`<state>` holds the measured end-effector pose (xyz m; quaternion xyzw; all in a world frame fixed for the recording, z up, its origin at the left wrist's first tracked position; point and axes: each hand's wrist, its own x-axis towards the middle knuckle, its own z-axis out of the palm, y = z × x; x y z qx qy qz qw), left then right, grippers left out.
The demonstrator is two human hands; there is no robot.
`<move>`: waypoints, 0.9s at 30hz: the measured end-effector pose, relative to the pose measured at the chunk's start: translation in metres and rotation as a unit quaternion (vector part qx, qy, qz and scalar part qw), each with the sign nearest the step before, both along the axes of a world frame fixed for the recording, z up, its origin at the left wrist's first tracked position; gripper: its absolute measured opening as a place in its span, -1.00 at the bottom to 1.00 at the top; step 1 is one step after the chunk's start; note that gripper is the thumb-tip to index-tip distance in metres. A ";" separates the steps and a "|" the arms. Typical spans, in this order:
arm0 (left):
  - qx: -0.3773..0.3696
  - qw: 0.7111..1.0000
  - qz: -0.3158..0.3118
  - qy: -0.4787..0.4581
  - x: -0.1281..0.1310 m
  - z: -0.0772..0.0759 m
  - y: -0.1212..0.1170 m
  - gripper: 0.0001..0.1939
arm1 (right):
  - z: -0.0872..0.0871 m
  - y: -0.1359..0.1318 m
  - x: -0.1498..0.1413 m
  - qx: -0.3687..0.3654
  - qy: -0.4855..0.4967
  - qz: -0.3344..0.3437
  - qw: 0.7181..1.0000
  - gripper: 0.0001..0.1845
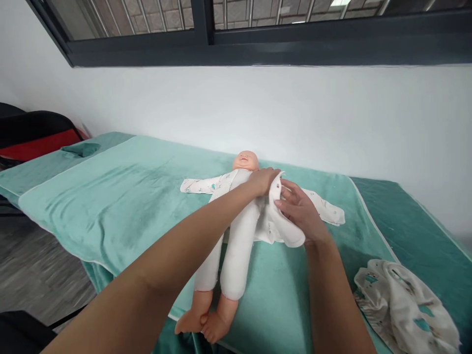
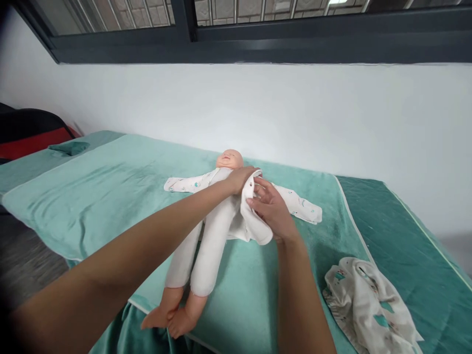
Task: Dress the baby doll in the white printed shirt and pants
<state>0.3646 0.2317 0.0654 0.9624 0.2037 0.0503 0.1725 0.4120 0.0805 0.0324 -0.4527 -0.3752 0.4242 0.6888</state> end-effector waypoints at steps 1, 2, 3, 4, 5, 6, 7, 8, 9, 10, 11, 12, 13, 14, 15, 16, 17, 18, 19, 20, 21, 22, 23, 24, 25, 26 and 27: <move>-0.031 0.999 0.001 -0.014 -0.002 0.001 0.004 -0.72 | -0.001 0.001 -0.004 0.004 -0.008 0.004 1.000 -0.36; -0.060 0.998 0.008 -0.026 -0.003 0.001 0.008 -0.78 | -0.003 0.004 -0.008 0.012 -0.013 -0.002 1.000 -0.37; -0.083 0.996 0.019 -0.032 -0.003 0.000 0.012 -0.85 | -0.005 0.006 -0.012 0.022 -0.016 -0.014 1.000 -0.39; -0.099 0.994 0.031 -0.035 -0.005 0.000 0.016 -0.87 | -0.007 0.009 -0.017 0.033 -0.016 -0.026 0.999 -0.41; -0.106 0.993 0.039 -0.035 -0.007 0.000 0.019 -0.84 | -0.009 0.012 -0.021 0.041 -0.015 -0.033 0.999 -0.43; -0.105 0.993 0.044 -0.043 -0.010 0.001 0.023 -0.84 | -0.011 0.015 -0.024 0.046 -0.014 -0.032 0.998 -0.44; -0.102 0.991 0.047 -0.067 -0.014 0.002 0.027 -0.87 | -0.012 0.016 -0.027 0.050 -0.016 -0.026 0.998 -0.44; -0.097 0.988 0.051 -0.105 -0.020 0.004 0.031 -0.90 | -0.012 0.017 -0.029 0.051 -0.024 -0.016 0.998 -0.44; -0.091 0.983 0.056 -0.150 -0.028 0.006 0.034 -0.90 | -0.013 0.018 -0.031 0.052 -0.037 -0.005 0.998 -0.44; -0.084 0.975 0.066 -0.195 -0.035 0.009 0.038 -0.87 | -0.012 0.017 -0.032 0.053 -0.057 0.002 0.997 -0.45; -0.078 0.966 0.083 -0.231 -0.043 0.010 0.042 -0.84 | -0.012 0.016 -0.033 0.054 -0.085 0.003 0.995 -0.47; -0.073 0.960 0.105 -0.249 -0.051 0.011 0.047 -0.83 | -0.011 0.015 -0.034 0.053 -0.122 -0.005 0.991 -0.50; -0.070 0.957 0.128 -0.250 -0.059 0.011 0.051 -0.82 | -0.010 0.014 -0.035 0.049 -0.172 -0.021 0.984 -0.55; -0.066 0.956 0.152 -0.242 -0.065 0.009 0.054 -0.83 | -0.009 0.012 -0.036 0.042 -0.233 -0.040 0.971 -0.62; -0.060 0.955 0.173 -0.234 -0.071 0.006 0.057 -0.85 | -0.008 0.011 -0.036 0.034 -0.303 -0.057 0.951 -0.67; -0.056 0.953 0.192 -0.228 -0.076 0.001 0.059 -0.89 | -0.007 0.010 -0.038 0.025 -0.377 -0.066 0.923 -0.71; -0.057 0.949 0.210 -0.228 -0.081 -0.005 0.060 -0.92 | -0.006 0.010 -0.039 0.019 -0.449 -0.064 0.891 -0.73; -0.066 0.944 0.223 -0.233 -0.086 -0.011 0.059 -0.96 | -0.005 0.009 -0.041 0.016 -0.512 -0.057 0.857 -0.72; -0.081 0.938 0.232 -0.244 -0.091 -0.018 0.057 -0.98 | -0.004 0.008 -0.043 0.016 -0.563 -0.050 0.825 -0.68; -0.102 0.932 0.233 -0.259 -0.096 -0.025 0.053 -0.96 | -0.003 0.007 -0.046 0.015 -0.604 -0.047 0.796 -0.65; -0.125 0.926 0.227 -0.276 -0.102 -0.033 0.048 -0.93 | -0.001 0.006 -0.049 0.012 -0.634 -0.047 0.771 -0.61; -0.145 0.920 0.215 -0.294 -0.109 -0.040 0.042 -0.90 | 0.001 0.004 -0.052 0.005 -0.657 -0.050 0.752 -0.58; -0.161 0.914 0.203 -0.311 -0.116 -0.046 0.035 -0.86 | 0.002 0.002 -0.055 -0.004 -0.673 -0.054 0.738 -0.55; -0.173 0.908 0.196 -0.327 -0.125 -0.053 0.027 -0.81 | 0.004 -0.001 -0.058 -0.014 -0.684 -0.058 0.727 -0.54; -0.186 0.901 0.197 -0.338 -0.133 -0.060 0.019 -0.77 | 0.004 -0.003 -0.061 -0.024 -0.693 -0.061 0.718 -0.54; -0.203 0.893 0.204 -0.346 -0.142 -0.066 0.011 -0.72 | 0.004 -0.006 -0.064 -0.034 -0.699 -0.063 0.712 -0.56; -0.226 0.882 0.217 -0.352 -0.152 -0.072 0.002 -0.68 | 0.004 -0.007 -0.066 -0.045 -0.702 -0.069 0.707 -0.62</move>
